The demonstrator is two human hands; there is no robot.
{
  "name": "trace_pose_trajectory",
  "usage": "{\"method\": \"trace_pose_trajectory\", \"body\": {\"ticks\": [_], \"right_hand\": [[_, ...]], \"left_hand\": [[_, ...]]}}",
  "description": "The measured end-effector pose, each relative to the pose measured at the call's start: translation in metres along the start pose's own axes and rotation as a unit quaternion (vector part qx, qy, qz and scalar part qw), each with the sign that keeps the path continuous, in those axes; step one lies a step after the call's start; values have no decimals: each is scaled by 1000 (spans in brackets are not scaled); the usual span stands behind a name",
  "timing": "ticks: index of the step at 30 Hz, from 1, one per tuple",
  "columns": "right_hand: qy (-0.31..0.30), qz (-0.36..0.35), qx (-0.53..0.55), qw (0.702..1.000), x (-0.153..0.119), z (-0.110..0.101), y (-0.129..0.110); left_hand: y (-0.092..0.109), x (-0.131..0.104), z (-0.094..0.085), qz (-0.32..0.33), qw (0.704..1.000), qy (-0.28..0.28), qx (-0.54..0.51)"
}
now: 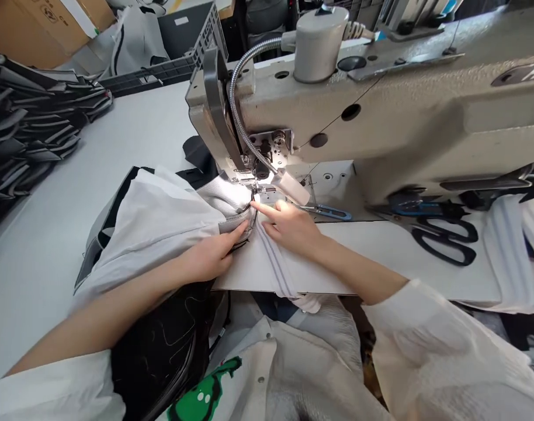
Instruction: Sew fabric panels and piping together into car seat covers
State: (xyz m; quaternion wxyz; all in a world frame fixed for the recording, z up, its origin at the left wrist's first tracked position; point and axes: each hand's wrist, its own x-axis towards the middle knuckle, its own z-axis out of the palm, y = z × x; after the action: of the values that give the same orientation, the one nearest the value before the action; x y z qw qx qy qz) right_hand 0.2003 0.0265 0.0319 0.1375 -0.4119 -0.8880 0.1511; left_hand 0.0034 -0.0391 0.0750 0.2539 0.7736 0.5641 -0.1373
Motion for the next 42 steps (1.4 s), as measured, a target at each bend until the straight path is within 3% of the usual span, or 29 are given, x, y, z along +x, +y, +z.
{"method": "trace_pose_trajectory", "body": {"ticks": [3, 7, 9, 11, 14, 23, 31, 34, 37, 39, 42], "right_hand": [[-40, -43, -76, 995, 23, 12, 0], [-95, -73, -61, 991, 36, 17, 5], [-56, -53, -26, 997, 32, 17, 15], [26, 9, -2, 1000, 26, 18, 28], [77, 48, -4, 996, 21, 22, 38], [44, -51, 15, 998, 24, 33, 11], [-14, -65, -115, 991, 39, 25, 8], [14, -37, -76, 996, 36, 25, 12], [46, 43, 3, 998, 29, 24, 11], [19, 62, 24, 998, 27, 22, 7], [-55, 36, 22, 998, 27, 18, 2]], "left_hand": [[-1, 5, -6, 12, 995, -51, -89], [7, 13, -10, -9, 993, -86, -78], [10, 16, -10, -17, 994, -92, -51], [10, 18, -9, -17, 995, -95, -30], [9, 19, -9, -9, 995, -94, -22], [9, 14, -5, -8, 994, -47, -97], [0, 27, -8, -24, 984, -24, -176], [-3, 36, -12, -16, 986, -12, -165], [-4, 42, -14, -24, 989, -7, -146], [-3, 44, -15, -31, 990, -7, -139], [1, 41, -17, -40, 992, -7, -121]]}}
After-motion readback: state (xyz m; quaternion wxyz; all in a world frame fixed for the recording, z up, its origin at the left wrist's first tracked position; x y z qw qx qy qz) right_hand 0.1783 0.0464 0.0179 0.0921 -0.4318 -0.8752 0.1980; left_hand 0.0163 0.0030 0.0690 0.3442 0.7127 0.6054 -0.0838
